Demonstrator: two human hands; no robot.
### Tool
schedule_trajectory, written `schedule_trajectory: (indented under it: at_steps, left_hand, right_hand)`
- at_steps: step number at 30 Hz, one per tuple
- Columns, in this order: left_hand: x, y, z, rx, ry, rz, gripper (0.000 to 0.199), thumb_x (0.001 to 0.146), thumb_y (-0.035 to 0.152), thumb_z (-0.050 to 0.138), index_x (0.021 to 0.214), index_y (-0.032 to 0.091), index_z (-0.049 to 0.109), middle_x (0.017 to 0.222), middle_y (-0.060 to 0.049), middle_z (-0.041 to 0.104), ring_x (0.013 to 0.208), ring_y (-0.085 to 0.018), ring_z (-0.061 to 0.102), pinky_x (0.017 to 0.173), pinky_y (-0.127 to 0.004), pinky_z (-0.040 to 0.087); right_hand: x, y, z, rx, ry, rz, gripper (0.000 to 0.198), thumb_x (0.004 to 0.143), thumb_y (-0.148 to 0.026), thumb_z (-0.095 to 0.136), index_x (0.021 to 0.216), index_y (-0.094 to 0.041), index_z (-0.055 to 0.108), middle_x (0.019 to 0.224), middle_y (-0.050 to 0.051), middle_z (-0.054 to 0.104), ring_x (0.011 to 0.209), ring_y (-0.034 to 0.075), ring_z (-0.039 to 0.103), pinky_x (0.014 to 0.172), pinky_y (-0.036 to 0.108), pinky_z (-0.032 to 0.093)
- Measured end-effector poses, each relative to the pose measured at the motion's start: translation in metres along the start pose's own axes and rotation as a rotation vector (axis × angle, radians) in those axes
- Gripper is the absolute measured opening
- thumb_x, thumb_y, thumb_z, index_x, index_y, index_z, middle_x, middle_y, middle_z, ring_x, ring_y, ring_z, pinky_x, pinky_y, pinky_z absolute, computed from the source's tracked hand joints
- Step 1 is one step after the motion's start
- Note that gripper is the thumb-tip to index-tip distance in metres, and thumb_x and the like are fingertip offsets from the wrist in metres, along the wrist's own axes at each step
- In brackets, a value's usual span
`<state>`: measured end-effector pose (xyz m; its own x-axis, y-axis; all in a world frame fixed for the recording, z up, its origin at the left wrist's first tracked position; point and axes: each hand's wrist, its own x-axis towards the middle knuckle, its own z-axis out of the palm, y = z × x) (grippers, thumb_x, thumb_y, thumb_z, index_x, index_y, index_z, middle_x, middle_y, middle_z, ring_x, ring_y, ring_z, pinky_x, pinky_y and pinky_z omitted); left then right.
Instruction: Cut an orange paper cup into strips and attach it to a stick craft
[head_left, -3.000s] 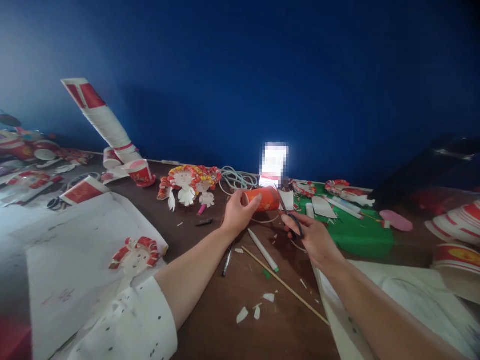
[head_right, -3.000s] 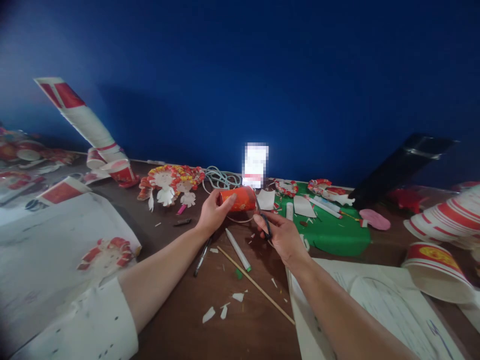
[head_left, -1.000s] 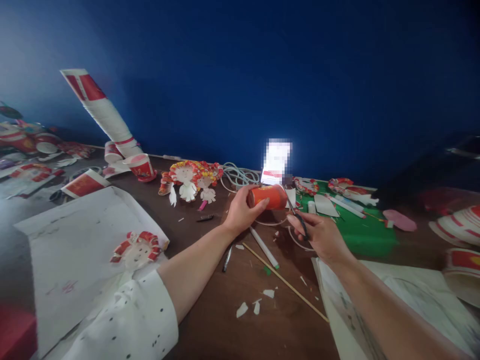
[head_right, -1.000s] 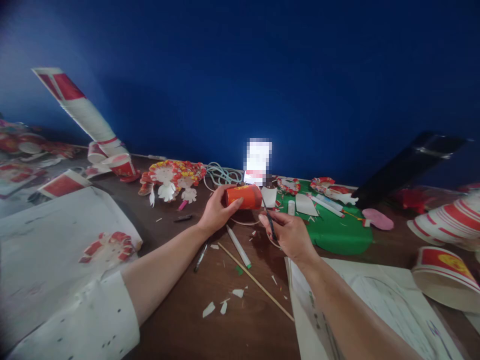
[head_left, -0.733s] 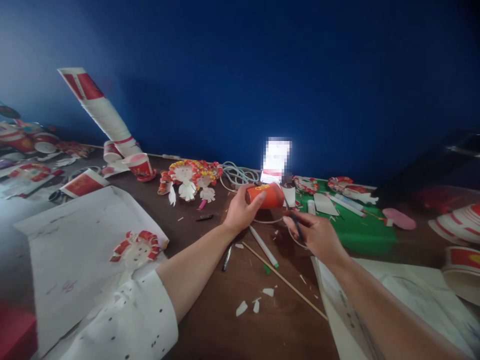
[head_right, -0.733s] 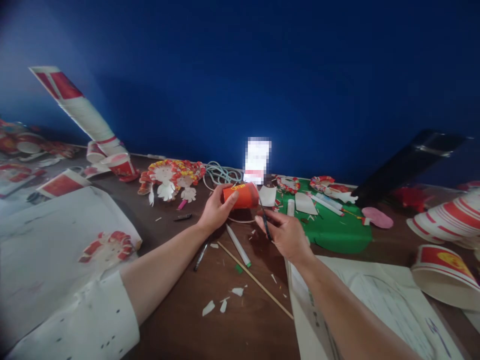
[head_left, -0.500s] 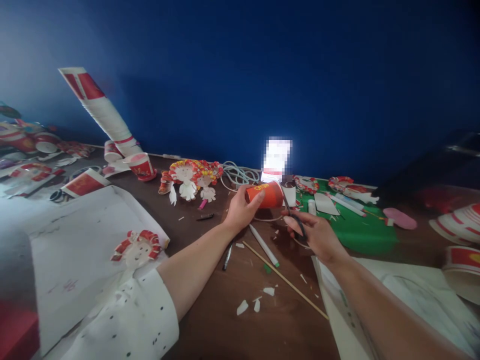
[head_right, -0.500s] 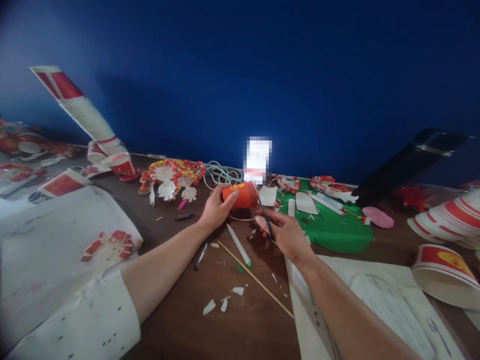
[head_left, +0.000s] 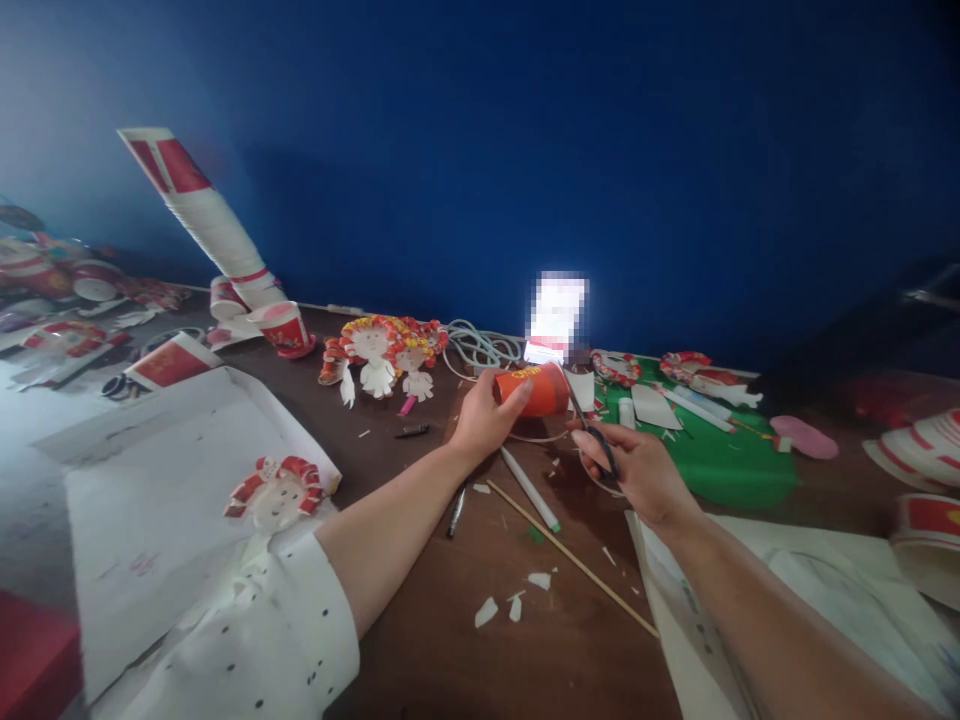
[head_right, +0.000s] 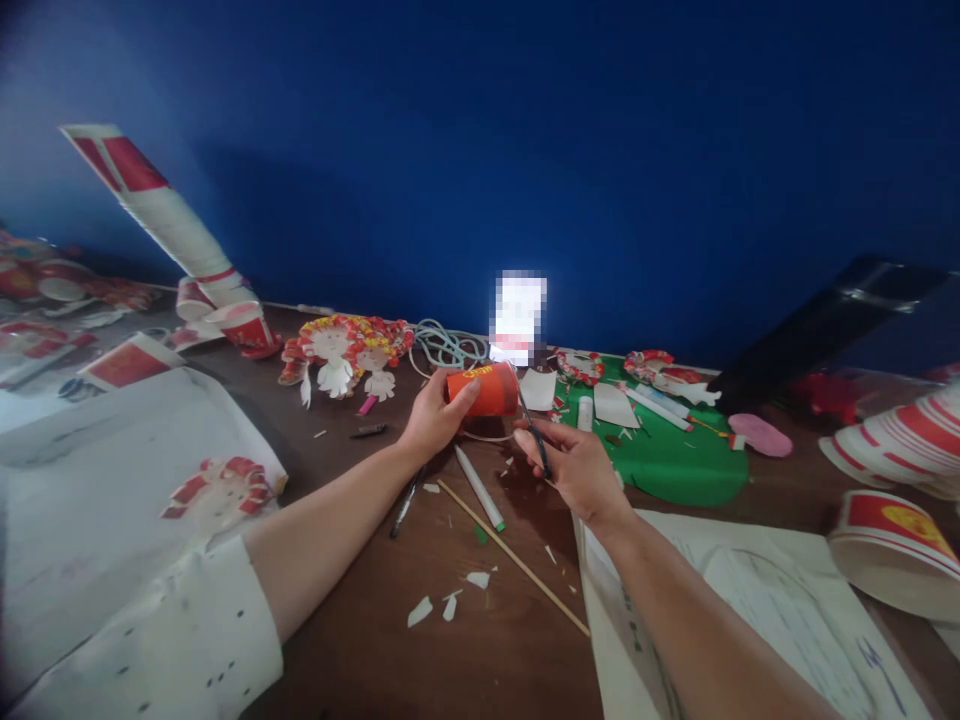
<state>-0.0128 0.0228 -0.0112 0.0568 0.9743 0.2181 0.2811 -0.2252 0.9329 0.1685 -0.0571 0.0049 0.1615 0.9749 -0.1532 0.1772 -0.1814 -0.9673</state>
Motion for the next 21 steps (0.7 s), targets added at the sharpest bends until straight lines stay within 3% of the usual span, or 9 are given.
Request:
schedule_trajectory:
  at_steps: [10,15,21]
  left_hand:
    - [0.000,-0.002,0.001,-0.019,0.007,-0.032,0.042,0.077,0.053,0.059,0.099,0.017,0.060,0.083,-0.006,0.065,0.076,-0.018,0.061,0.070,-0.029,0.047]
    - [0.001,-0.004,0.001,-0.007,0.019,-0.010,0.046,0.077,0.057,0.057,0.101,0.017,0.060,0.084,-0.005,0.064,0.075,-0.017,0.060,0.071,-0.029,0.046]
    - [0.006,-0.010,0.001,0.003,0.084,-0.065,0.048,0.077,0.061,0.054,0.095,0.017,0.060,0.067,-0.001,0.058,0.061,-0.014,0.055,0.060,-0.027,0.044]
  right_hand:
    - [-0.002,0.004,0.002,-0.144,0.038,-0.142,0.034,0.074,-0.047,0.068,0.096,-0.022,0.074,0.060,-0.002,0.058,0.054,0.009,0.047,0.052,0.023,0.039]
    - [-0.004,-0.002,0.005,-0.098,0.018,-0.082,0.037,0.070,-0.048,0.069,0.094,-0.020,0.074,0.058,-0.002,0.057,0.050,0.009,0.047,0.050,0.024,0.039]
    - [-0.007,-0.010,0.008,-0.095,-0.006,-0.042,0.039,0.067,-0.046,0.071,0.093,-0.017,0.074,0.058,-0.001,0.058,0.051,0.011,0.049,0.049,0.024,0.040]
